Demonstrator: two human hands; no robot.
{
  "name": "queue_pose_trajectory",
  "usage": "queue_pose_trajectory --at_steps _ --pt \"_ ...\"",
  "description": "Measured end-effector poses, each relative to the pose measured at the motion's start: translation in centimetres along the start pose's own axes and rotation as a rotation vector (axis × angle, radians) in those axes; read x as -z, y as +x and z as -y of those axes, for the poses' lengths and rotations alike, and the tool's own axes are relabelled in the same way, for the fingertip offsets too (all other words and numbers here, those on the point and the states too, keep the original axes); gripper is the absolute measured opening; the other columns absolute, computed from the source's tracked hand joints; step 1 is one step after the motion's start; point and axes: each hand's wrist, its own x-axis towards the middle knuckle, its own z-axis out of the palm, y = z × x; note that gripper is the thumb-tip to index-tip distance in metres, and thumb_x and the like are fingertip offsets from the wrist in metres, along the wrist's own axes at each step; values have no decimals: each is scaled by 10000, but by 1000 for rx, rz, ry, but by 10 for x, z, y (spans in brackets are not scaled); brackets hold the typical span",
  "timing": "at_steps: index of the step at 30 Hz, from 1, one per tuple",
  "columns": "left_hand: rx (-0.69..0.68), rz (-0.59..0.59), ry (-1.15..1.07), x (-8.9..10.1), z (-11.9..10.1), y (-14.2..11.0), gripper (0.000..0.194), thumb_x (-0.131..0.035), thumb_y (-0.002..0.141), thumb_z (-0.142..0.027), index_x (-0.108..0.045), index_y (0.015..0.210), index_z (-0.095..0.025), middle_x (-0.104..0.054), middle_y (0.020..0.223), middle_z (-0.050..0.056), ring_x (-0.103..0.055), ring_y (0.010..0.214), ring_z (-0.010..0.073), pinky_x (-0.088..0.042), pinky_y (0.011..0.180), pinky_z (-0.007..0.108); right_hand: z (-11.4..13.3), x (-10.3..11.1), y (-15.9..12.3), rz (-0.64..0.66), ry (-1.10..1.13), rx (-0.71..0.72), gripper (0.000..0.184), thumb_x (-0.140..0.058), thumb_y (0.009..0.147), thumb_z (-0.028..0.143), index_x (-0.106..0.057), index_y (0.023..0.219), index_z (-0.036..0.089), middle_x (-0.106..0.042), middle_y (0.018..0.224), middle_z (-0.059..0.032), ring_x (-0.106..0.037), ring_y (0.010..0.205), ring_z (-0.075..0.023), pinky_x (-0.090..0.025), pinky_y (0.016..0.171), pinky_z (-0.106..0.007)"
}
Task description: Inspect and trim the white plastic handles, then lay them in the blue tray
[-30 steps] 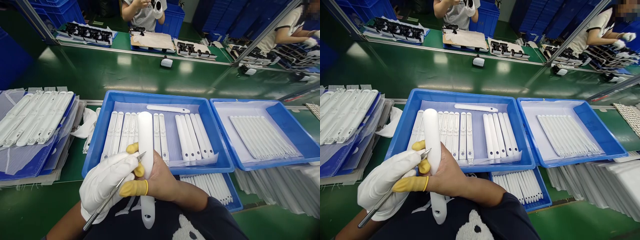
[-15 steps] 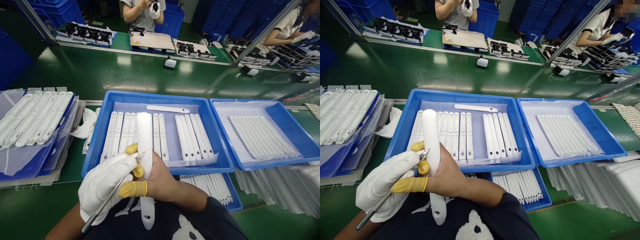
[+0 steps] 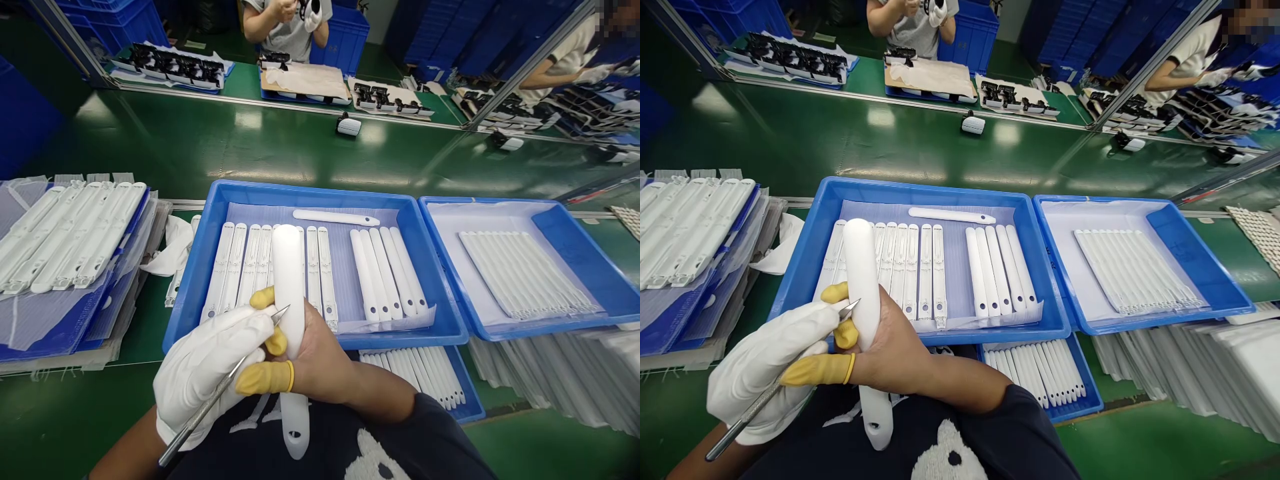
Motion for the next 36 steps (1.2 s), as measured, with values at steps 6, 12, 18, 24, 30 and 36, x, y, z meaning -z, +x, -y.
queue_pose_trajectory --at_steps 6,12,18,24,30,36 --pt "16 71 -81 1 3 -6 528 -582 982 -154 -493 1492 -259 -803 1065 72 -791 921 257 -682 841 359 0 -1 1 17 6 28 754 -1006 448 310 -585 1072 259 -477 699 112 -527 615 -88 -510 622 -259" --pt "5 36 -26 1 1 1 528 -583 985 -194 -493 1496 -290 -795 1038 65 -794 867 250 -693 798 361 -3 1 2 38 6 37 693 -998 473 269 -562 1011 253 -484 710 112 -526 612 -80 -492 607 -244" --pt "33 27 -84 0 3 -10 514 -609 968 -160 -531 1468 -255 -787 1072 68 -782 947 240 -667 890 335 -5 3 1 24 2 7 709 -1004 458 255 -568 1017 250 -481 717 111 -526 641 -82 -498 649 -254" --pt "44 82 -84 3 6 -10 474 -575 992 -208 -529 1460 -265 -796 1069 79 -791 924 264 -685 856 359 -3 0 3 35 38 32 716 -1009 427 241 -574 995 251 -506 705 109 -527 628 -87 -495 619 -243" --pt "75 28 -103 0 4 -12 494 -612 975 -190 -539 1452 -291 -792 1132 56 -789 945 259 -676 882 356 -1 0 2 13 18 13 723 -1010 420 301 -576 997 250 -471 692 113 -521 620 -79 -508 633 -246" --pt "59 19 -108 -2 6 -17 518 -604 980 -163 -521 1484 -248 -794 1110 71 -776 1001 238 -639 967 329 1 0 2 2 14 15 711 -1010 417 252 -580 984 245 -495 699 110 -517 623 -84 -498 608 -241"
